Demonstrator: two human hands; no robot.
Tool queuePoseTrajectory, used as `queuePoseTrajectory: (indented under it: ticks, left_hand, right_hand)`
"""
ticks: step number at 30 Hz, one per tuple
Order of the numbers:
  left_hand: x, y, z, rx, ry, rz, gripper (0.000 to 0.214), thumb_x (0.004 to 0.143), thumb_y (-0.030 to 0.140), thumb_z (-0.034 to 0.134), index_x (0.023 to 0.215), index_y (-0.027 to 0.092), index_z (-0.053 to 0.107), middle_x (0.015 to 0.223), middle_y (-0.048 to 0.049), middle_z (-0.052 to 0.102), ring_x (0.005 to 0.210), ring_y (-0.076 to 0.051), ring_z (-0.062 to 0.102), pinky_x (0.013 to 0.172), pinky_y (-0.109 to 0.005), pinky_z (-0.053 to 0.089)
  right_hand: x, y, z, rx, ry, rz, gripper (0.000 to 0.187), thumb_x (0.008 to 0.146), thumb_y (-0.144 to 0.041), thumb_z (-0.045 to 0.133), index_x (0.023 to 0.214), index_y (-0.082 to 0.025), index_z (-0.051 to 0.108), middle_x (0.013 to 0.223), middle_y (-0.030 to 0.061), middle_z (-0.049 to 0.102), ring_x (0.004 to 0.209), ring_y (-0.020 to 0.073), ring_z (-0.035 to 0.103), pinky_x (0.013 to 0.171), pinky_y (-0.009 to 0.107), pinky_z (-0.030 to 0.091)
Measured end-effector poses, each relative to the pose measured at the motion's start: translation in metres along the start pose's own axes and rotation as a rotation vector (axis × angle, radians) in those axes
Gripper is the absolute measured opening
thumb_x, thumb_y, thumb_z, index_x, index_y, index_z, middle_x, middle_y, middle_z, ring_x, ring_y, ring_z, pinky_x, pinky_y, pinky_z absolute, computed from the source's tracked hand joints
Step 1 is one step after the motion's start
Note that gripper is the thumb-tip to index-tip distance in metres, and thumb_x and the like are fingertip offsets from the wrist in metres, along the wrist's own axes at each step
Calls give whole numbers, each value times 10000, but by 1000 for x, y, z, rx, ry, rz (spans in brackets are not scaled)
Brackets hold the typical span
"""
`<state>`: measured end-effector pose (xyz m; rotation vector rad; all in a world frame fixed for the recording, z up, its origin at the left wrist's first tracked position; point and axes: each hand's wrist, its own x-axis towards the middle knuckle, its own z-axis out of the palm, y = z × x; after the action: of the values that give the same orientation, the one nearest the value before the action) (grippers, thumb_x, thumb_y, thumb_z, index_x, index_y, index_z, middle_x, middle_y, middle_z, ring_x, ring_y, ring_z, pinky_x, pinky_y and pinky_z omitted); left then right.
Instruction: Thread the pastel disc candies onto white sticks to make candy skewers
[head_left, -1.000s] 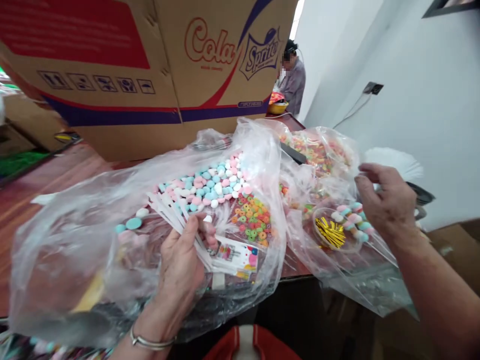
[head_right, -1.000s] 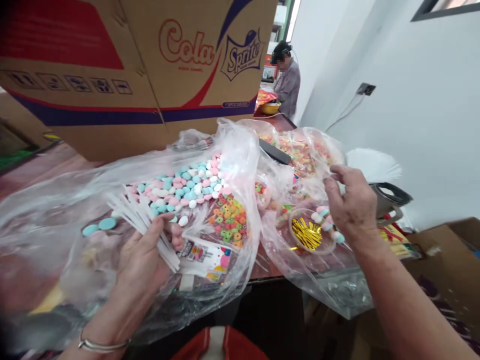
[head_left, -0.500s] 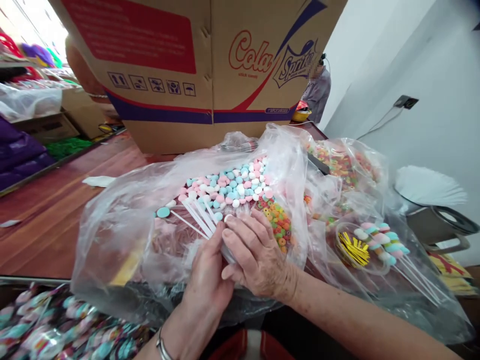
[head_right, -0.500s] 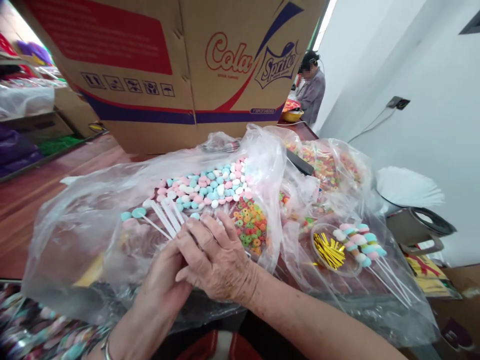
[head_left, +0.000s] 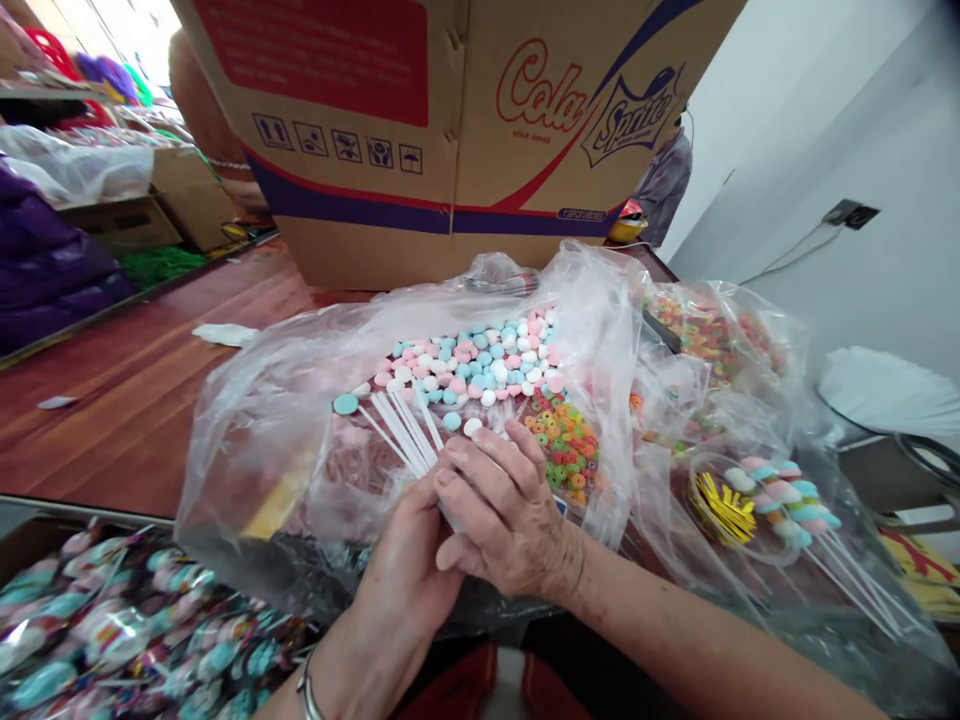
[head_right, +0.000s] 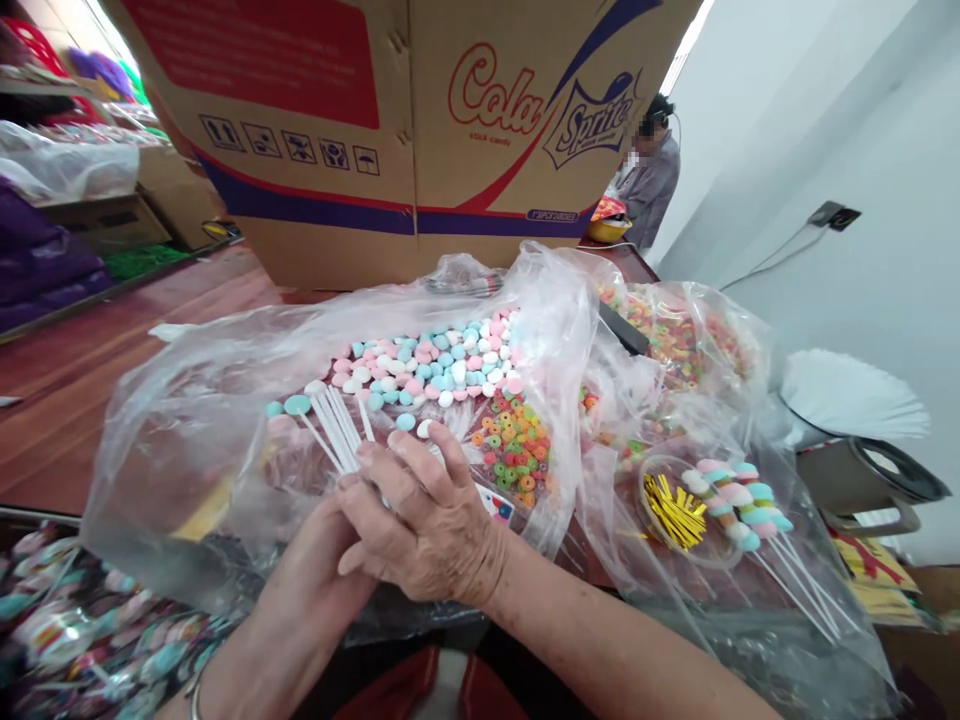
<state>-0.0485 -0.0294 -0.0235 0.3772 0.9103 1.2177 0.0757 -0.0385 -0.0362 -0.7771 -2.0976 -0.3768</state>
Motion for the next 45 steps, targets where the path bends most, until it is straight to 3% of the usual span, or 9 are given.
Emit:
queuePoseTrajectory:
  ticks: [2,5,9,14,21,27,32,39,45]
  left_hand:
    - [-1,3,-2,-27,-48,-7,193,671,272,840,708,148,698,593,3,619,470,-83,519,427,-178,460]
    - [0,9,-11,61,-84,-46,302,713,376,849,809,121,720,528,23,589,357,-19,334,326,-121,252]
    - [1,11,-23,168,-80,-73,404,731,489,807,855,119,698,512,1,622,309,-21,312,311,-123,196]
    - [3,12,-32,272,-39,8,387,757,482,759,869,124,659,528,-27,665,280,-43,357,297,-138,205]
    - [4,13,-34,332,56,140,332,727,401,761,884,165,588,588,-25,711,262,-50,378,284,-135,186]
    - [1,14,-36,325,101,150,356,696,401,782,902,164,615,545,-3,681,267,-55,387,291,-141,214]
    - [0,14,-38,323,108,146,349,681,400,791,867,152,631,541,8,664,273,-47,376,297,-144,212]
    - [1,9,-36,329,75,143,297,687,363,782,820,143,634,578,5,661,291,-36,369,307,-145,189]
    - [6,6,-36,302,87,106,335,674,398,792,814,139,632,514,20,622,293,-22,311,317,-145,178]
  right_hand:
    - [7,12,-1,110,23,65,475,1023,-417,450,1408,-141,474,1322,166,648,1320,302,538,1144,540,422]
    - [20,37,2,183,-66,371,320,1023,-267,415,1273,-145,574,1196,143,684,1166,241,615,1026,415,500]
    - [35,65,23,106,-525,695,227,997,-233,449,1018,-187,671,1016,90,713,974,225,651,893,351,504]
    - [42,69,41,-40,-913,685,207,959,-229,514,1056,-191,693,1135,130,679,1035,274,652,814,346,490]
    - [43,78,48,36,-659,575,281,958,-121,464,1158,-180,653,1122,103,665,1017,221,633,874,313,504]
    - [39,74,70,44,-773,278,227,969,-70,487,1091,-144,663,1080,118,657,1045,225,607,918,311,487]
    - [28,77,66,57,-789,135,193,967,-88,548,1096,-139,682,1069,117,680,1072,230,611,949,317,473]
    - [19,98,49,129,-805,213,294,952,-69,502,1164,-145,690,1121,119,714,1078,221,637,1007,361,475]
    - [22,101,44,266,-598,508,300,949,-152,511,1179,-194,698,1184,87,723,1094,203,651,985,360,484]
